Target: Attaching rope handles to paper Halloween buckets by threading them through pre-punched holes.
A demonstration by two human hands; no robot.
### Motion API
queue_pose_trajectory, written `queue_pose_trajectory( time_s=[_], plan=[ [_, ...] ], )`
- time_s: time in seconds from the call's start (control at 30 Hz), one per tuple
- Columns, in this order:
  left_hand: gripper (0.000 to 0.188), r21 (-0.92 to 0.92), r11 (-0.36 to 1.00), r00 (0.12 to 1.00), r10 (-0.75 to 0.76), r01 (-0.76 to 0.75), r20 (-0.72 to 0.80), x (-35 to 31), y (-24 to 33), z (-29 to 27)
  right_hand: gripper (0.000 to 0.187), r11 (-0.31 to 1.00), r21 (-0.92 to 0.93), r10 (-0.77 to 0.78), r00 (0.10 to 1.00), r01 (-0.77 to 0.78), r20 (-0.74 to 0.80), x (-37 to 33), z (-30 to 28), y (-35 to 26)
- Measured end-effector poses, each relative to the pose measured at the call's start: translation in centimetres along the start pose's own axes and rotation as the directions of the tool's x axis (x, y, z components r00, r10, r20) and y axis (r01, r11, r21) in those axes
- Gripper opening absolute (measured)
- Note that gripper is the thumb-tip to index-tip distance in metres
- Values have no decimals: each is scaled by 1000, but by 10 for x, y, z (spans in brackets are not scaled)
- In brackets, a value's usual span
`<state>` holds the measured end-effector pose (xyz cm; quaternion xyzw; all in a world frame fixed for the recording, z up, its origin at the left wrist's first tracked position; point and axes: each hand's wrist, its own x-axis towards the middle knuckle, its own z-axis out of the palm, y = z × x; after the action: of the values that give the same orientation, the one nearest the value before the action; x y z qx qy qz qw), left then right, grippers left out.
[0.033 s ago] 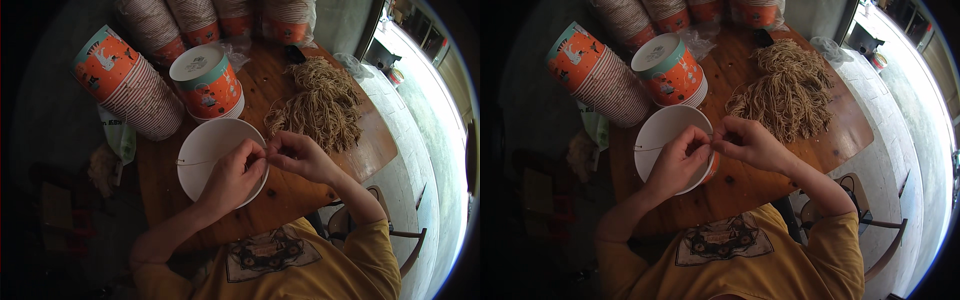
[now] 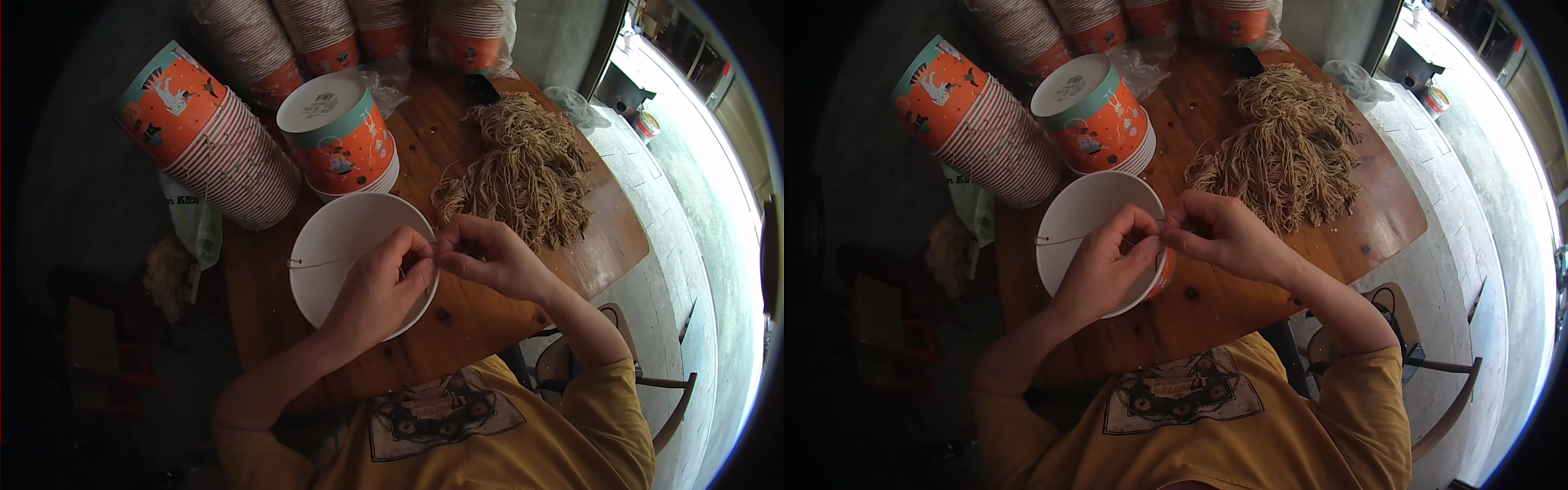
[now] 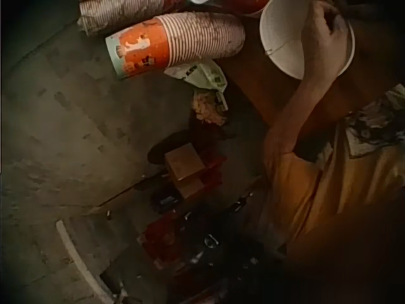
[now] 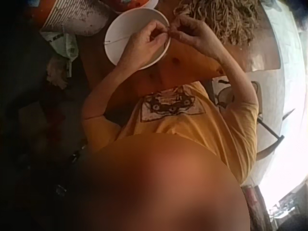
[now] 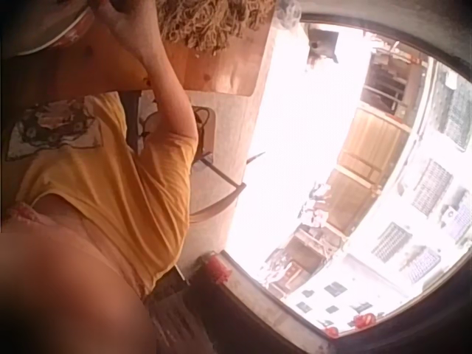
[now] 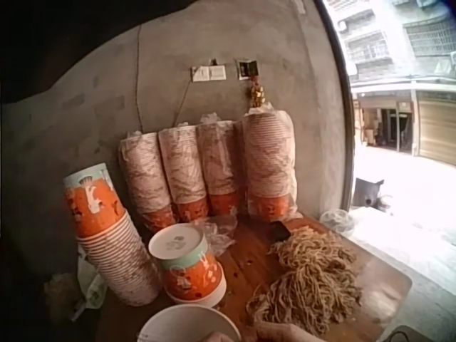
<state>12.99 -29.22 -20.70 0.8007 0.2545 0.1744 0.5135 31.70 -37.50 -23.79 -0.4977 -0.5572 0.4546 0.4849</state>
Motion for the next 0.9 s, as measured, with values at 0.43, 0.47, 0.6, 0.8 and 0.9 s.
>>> queue_pose_trajectory(
  time_s=[0.43,0.47,0.6,0.8,0.9],
  plan=[
    [12,582,666,859,497,-466,119,10,13,-17,11,834,-485,-305,952,261,-11,1,4,-4],
    [10,421,836,925,380,-353,20,8,13,-20,10,861,-437,-293,956,259,-11,2,4,-4],
    [14,214,966,989,143,-145,23,1,11,-26,10,957,-256,-149,988,136,-33,2,5,-8],
    [15,35,997,997,61,-63,57,0,0,-14,12,994,73,85,996,-86,19,4,6,-5],
    [22,80,992,994,96,-92,-46,-2,-1,-9,16,975,107,195,981,-194,5,2,6,-9]
  ],
)
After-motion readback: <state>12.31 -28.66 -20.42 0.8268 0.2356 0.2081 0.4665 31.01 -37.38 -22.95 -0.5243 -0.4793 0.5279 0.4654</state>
